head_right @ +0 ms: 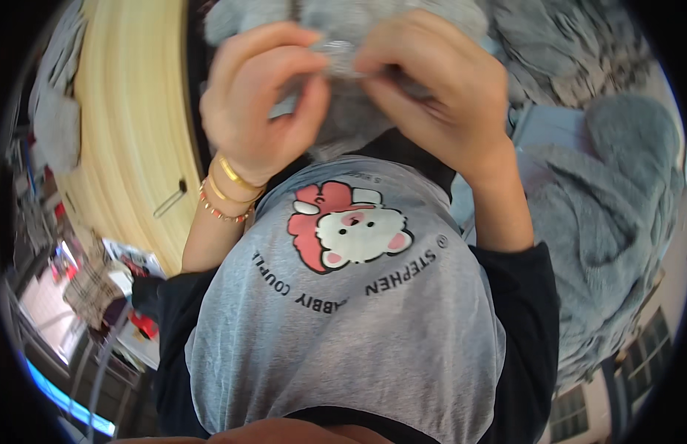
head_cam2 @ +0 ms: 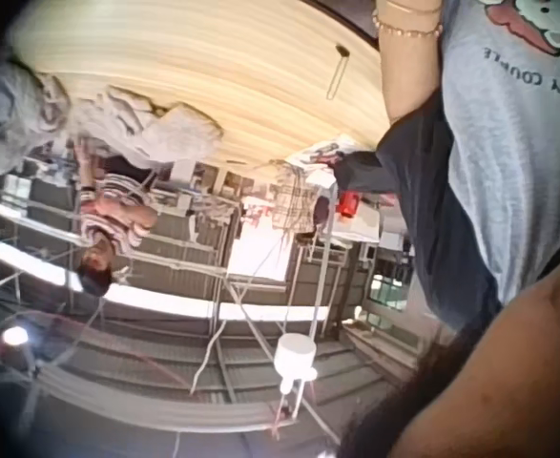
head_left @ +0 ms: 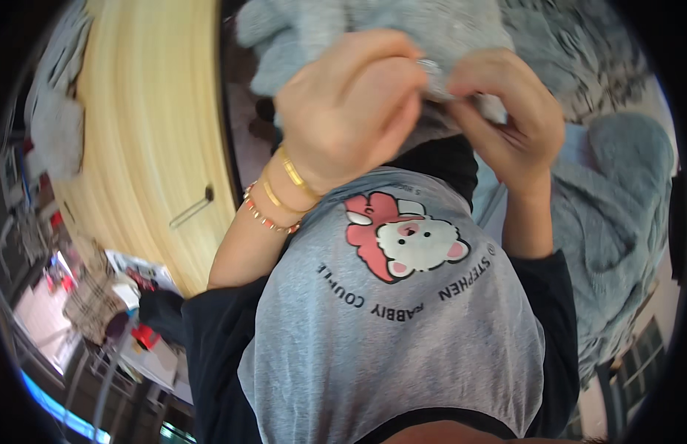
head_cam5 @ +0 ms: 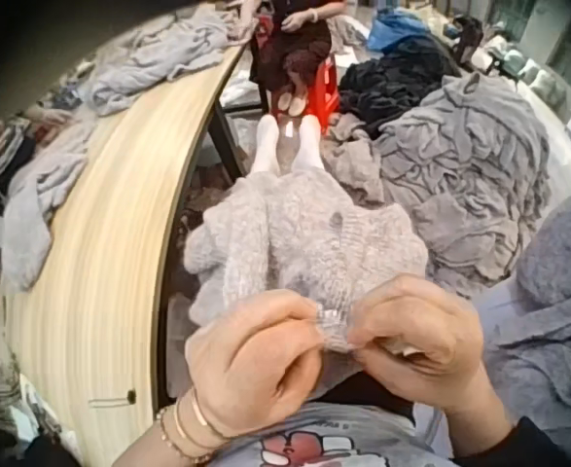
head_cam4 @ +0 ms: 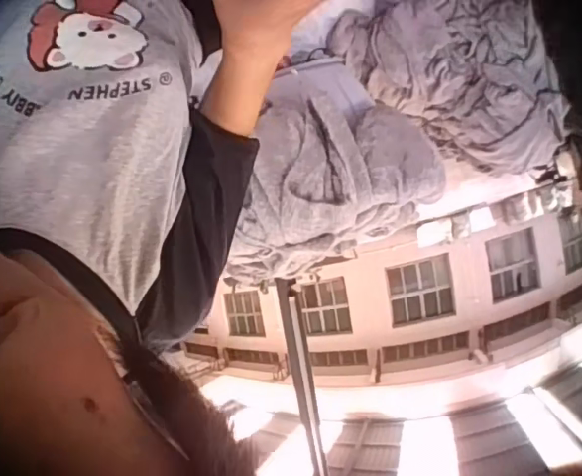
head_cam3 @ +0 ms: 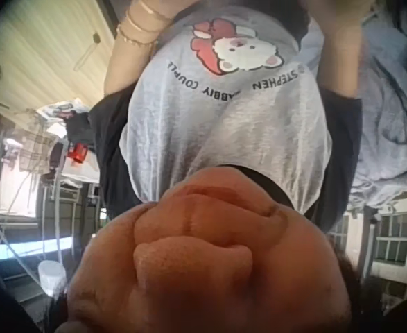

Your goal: Applying small silver labels or tags to fuzzy gray garments on a production table.

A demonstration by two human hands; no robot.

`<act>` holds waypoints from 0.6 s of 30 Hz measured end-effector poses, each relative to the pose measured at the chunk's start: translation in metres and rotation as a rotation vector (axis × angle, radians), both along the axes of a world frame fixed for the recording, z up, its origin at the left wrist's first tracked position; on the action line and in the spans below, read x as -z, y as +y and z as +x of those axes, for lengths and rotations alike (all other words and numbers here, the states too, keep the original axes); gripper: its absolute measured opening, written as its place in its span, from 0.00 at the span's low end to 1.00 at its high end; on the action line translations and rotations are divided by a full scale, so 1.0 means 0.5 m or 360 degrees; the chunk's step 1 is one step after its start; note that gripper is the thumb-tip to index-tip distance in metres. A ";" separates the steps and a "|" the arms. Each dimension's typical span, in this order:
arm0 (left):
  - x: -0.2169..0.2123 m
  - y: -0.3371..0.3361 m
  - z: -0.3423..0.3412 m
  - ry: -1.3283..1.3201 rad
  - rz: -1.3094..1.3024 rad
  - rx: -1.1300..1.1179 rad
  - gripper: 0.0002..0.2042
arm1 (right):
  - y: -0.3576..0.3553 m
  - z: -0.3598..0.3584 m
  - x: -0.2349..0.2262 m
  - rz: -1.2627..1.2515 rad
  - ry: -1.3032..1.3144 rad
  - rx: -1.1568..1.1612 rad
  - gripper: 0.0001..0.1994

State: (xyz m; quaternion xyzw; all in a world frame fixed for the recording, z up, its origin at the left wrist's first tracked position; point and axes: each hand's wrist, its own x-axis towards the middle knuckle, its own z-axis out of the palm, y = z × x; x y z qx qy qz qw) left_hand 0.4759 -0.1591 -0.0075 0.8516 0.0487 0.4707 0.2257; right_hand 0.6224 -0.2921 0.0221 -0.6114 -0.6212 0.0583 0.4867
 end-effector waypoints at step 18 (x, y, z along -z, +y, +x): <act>-0.054 0.014 -0.052 0.0345 -0.1334 0.0493 0.10 | 0.023 0.008 -0.010 0.0088 -0.0072 -0.0242 0.12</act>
